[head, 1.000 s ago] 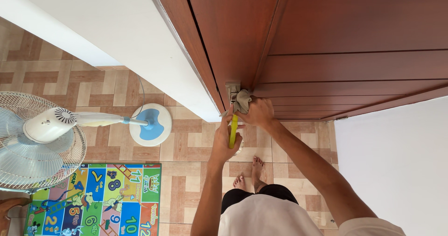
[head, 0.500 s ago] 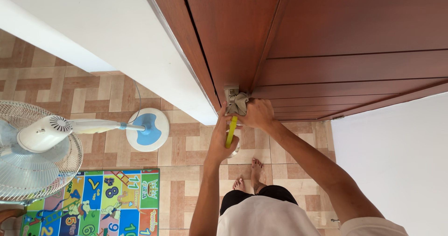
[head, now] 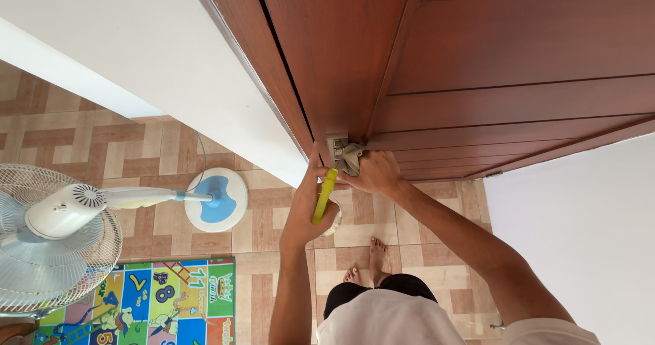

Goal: The person cleans a wooden door by spraying a cleaning solution from a yellow bottle and wiping the surface with a cloth. They focus on the door handle, hinges, and the lower edge of the door.

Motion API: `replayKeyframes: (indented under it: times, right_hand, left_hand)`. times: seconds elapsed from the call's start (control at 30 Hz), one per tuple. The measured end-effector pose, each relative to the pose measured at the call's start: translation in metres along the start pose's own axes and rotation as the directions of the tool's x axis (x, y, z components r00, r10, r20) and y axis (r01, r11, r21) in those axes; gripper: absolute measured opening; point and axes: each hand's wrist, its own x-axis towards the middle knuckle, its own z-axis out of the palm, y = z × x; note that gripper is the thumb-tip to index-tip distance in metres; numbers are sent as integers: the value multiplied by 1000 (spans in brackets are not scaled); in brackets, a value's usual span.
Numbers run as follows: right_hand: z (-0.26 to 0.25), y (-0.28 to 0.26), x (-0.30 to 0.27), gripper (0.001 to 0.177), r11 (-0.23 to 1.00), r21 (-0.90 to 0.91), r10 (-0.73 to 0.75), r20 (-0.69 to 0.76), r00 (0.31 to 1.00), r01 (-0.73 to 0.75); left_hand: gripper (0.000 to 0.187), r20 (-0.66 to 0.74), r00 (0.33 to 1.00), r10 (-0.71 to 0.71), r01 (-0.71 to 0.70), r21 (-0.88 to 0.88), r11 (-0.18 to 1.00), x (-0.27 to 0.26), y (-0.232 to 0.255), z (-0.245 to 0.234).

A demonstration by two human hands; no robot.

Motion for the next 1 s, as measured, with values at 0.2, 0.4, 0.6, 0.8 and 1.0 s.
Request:
replayKeyframes:
  times: [0.2,0.4,0.6,0.8,1.0]
  right_hand:
    - [4,0,4,83,976,-194,159,306,939,-102]
    - [13,9,1,74,992,-129,22,87,996,-10]
    - [20,14,0,77,988,-133,104,172,980,-81]
    - [17,11,3,54,997,-69,33,112,993,-25]
    - [9,5,5,68,987,-147,91,157,983,-68]
  left_hand:
    - [68,46,996,78,-73,-101,992,15,1,5]
    - [61,42,999,20,-12,-188,982,22,-2,11]
    - [64,34,999,0,9,-283,959,24,-8,14]
    - [59,50,998,24,-9,-292,956,29,-9,17]
    - [59,54,999,7,7,-267,964,30,-10,13]
